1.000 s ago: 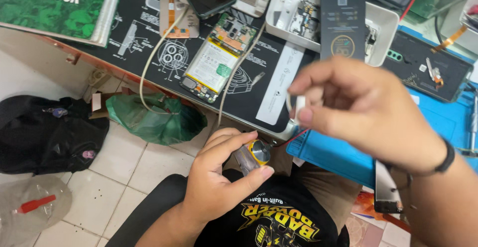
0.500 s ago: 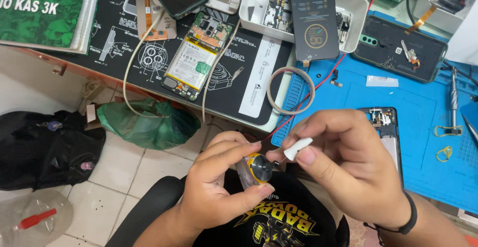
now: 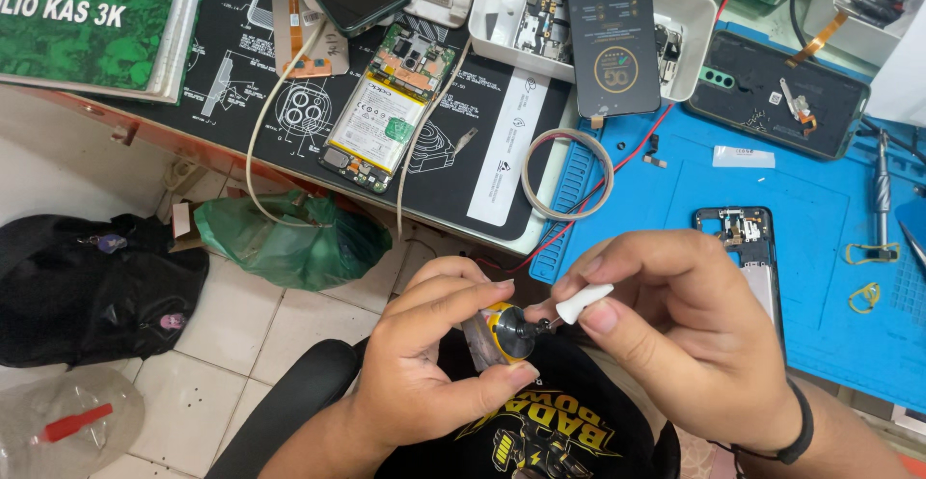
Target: The person repairs a disassembled smartphone on a blue work mat, pressing and seating small internal components into the phone frame by hand, briefly reaching to a side tray for parts, and using a screwdriver to work on the phone's internals. They continue manipulating the small board and connectors throughout the episode.
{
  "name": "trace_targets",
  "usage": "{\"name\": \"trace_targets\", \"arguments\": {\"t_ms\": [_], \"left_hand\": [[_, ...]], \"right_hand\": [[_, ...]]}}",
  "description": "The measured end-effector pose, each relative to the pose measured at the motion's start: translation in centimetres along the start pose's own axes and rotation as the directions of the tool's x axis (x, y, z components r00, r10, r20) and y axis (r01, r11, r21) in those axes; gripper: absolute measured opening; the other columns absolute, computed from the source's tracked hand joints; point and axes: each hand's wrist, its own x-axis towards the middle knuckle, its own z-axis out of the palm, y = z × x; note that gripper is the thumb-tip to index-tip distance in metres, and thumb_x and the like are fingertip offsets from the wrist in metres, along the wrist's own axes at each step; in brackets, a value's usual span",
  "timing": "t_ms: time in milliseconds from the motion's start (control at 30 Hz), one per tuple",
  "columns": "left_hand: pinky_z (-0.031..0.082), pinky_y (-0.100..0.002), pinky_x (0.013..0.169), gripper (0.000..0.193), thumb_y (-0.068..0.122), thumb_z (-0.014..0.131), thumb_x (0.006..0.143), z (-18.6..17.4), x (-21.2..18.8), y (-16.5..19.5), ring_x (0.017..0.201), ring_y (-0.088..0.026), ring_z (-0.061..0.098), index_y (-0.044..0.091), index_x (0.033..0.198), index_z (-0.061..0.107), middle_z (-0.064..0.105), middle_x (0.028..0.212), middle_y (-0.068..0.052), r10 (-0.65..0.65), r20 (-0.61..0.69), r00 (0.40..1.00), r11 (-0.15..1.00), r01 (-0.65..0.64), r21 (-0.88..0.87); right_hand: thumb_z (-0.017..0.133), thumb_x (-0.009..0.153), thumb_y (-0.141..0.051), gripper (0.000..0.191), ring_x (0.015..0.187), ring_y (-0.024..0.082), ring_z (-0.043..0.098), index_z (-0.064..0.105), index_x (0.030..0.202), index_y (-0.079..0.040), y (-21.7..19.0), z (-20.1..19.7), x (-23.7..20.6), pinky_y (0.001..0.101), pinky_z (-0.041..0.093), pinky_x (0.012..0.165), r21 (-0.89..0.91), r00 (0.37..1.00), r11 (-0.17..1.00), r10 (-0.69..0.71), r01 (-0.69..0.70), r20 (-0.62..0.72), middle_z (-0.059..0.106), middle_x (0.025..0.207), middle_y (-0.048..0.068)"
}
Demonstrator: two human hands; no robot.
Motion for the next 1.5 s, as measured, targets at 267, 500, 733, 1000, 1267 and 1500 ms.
{"name": "trace_targets", "arguments": {"t_ms": [267,500,733,1000,1267,1500], "left_hand": [[0.057,-0.037,0.098,0.061,0.015,0.093,0.076,0.0,0.0,-0.1,0.113,-0.028,0.067,-0.001,0.129,0.067,0.073,0.114,-0.011,0.011,-0.001,1.000,1.000,-0.011,0.006],[0.057,-0.037,0.096,0.059,0.016,0.093,0.074,0.1,-0.2,-0.2,0.113,-0.028,0.067,-0.002,0.126,0.069,0.073,0.110,-0.010,-0.010,-0.007,1.000,1.000,0.010,0.013],[0.056,-0.038,0.098,0.060,0.015,0.096,0.073,0.0,0.3,0.6,0.110,-0.027,0.065,0.001,0.124,0.069,0.071,0.107,-0.008,0.083,-0.016,0.996,0.993,-0.081,0.088],[0.055,-0.039,0.088,0.053,0.013,0.095,0.074,0.7,1.2,1.3,0.097,-0.029,0.063,0.002,0.119,0.070,0.069,0.100,-0.007,0.205,-0.019,0.979,0.940,-0.191,0.284],[0.054,-0.041,0.093,0.058,0.022,0.094,0.063,3.3,4.4,0.8,0.103,-0.031,0.063,0.010,0.114,0.070,0.067,0.104,-0.010,0.349,0.031,0.937,0.859,-0.333,0.389],[0.052,-0.044,0.099,0.062,0.033,0.095,0.059,2.1,5.2,-1.6,0.110,-0.033,0.063,0.005,0.107,0.068,0.067,0.111,-0.016,0.285,-0.027,0.958,0.894,-0.255,0.368]], "right_hand": [[0.059,0.103,0.005,0.027,0.112,0.029,0.075,0.048,0.127,0.000,0.1,-0.1,-0.3,0.0442,0.065,0.098,-0.038,1.000,0.999,-0.010,0.009,-0.001,0.067,0.118,0.020],[0.064,0.100,0.004,0.027,0.110,0.027,0.079,0.053,0.124,-0.001,-0.4,0.3,0.2,0.0391,0.068,0.092,-0.287,0.991,0.949,-0.131,0.134,0.031,0.070,0.116,0.016],[0.076,0.084,-0.001,0.030,0.103,0.027,0.076,0.060,0.109,-0.003,-2.1,0.1,1.9,0.0399,0.063,0.092,-0.588,0.893,0.672,-0.334,0.450,0.302,0.074,0.104,0.011],[0.084,0.087,-0.031,0.020,0.074,0.025,0.067,0.074,0.087,-0.013,0.1,-1.0,-0.2,0.0369,0.053,0.066,-0.859,0.994,0.512,0.088,0.010,0.064,0.068,0.077,0.007],[0.077,0.092,-0.025,0.027,0.085,0.027,0.078,0.074,0.110,-0.004,-4.0,-2.3,0.4,0.0339,0.059,0.072,-0.587,0.998,0.810,0.040,-0.001,0.054,0.078,0.094,0.011],[0.082,0.089,-0.011,0.030,0.081,0.019,0.066,0.073,0.117,-0.003,-10.6,-13.8,-0.3,0.0326,0.052,0.072,-0.862,0.730,0.362,-0.469,-0.355,-0.497,0.070,0.095,0.011]]}}
